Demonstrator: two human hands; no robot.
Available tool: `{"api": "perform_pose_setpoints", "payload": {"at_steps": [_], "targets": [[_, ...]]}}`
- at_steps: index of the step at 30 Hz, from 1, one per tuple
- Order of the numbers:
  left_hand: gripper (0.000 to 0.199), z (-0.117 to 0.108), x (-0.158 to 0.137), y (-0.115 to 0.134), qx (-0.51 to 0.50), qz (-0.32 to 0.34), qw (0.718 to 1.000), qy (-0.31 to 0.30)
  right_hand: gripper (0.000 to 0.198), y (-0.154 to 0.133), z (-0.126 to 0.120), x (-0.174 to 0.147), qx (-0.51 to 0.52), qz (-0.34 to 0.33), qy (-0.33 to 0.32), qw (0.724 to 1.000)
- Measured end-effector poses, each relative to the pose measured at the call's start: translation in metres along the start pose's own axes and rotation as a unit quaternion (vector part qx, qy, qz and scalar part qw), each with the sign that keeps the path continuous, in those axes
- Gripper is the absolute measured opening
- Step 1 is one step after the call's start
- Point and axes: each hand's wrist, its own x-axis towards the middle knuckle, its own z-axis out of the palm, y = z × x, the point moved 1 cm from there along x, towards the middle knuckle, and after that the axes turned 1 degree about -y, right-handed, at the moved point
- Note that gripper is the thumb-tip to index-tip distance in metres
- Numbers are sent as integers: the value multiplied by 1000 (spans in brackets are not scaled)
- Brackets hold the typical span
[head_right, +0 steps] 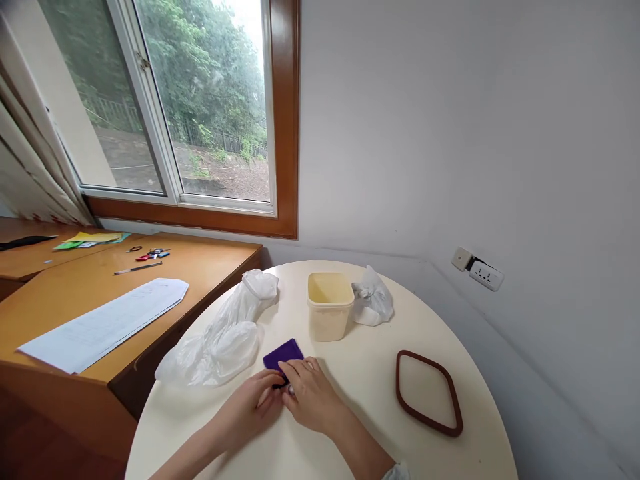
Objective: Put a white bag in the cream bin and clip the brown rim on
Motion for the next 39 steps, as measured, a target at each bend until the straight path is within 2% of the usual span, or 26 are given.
{"api": "perform_pose_setpoints", "payload": {"at_steps": [3,5,7,9,12,14,16,17,18,19,22,23,24,25,26,28,30,32,34,36,39], "targets": [[21,-20,14,-1,-28,-12,999,39,42,5,12,9,11,35,0,999],[18,-36,32,0,-34,9,996,85,28,9,20,16,48,66,20,996],[27,-50,55,5,-32,32,993,112,16,12,27,24,89,93,40,991],[51,-59,83,9,-25,42,995,92,12,14,32,29,124,113,55,984],[83,-63,121,11,-32,50,998,12,10,14,34,29,202,162,86,962],[90,-61,140,8,-41,50,998,-25,21,15,30,25,264,202,105,937],[89,-58,154,2,-46,56,997,-39,35,14,21,17,319,231,121,911],[86,-56,159,-1,-47,63,996,-39,40,14,14,12,371,245,129,886],[82,-53,162,-3,-49,70,996,-38,41,13,7,6,443,260,136,847],[77,-50,165,-5,-50,79,995,-34,42,12,-1,0,529,276,142,790],[59,-41,169,-4,-52,103,993,-6,43,5,-24,-20,740,327,135,573],[54,-38,168,-2,-52,110,993,8,42,2,-32,-26,765,340,133,531],[50,-35,166,0,-52,116,992,21,40,0,-39,-32,777,348,137,506],[47,-32,162,3,-51,121,991,34,37,-2,-46,-38,781,352,149,494],[46,-29,158,7,-50,125,990,45,34,-3,-54,-43,778,351,171,492],[45,-22,144,15,-47,133,988,59,30,-2,-70,-52,757,349,221,506],[45,-15,126,24,-33,144,987,67,30,1,-89,-59,724,353,265,531],[41,-7,105,31,4,157,985,76,33,5,-109,-64,680,357,297,568],[38,0,85,38,40,165,982,78,37,9,-130,-66,628,349,316,619],[36,5,68,43,64,170,980,81,39,10,-147,-63,572,330,314,682],[36,9,49,50,79,166,979,91,37,9,-163,-48,471,291,262,791]]}}
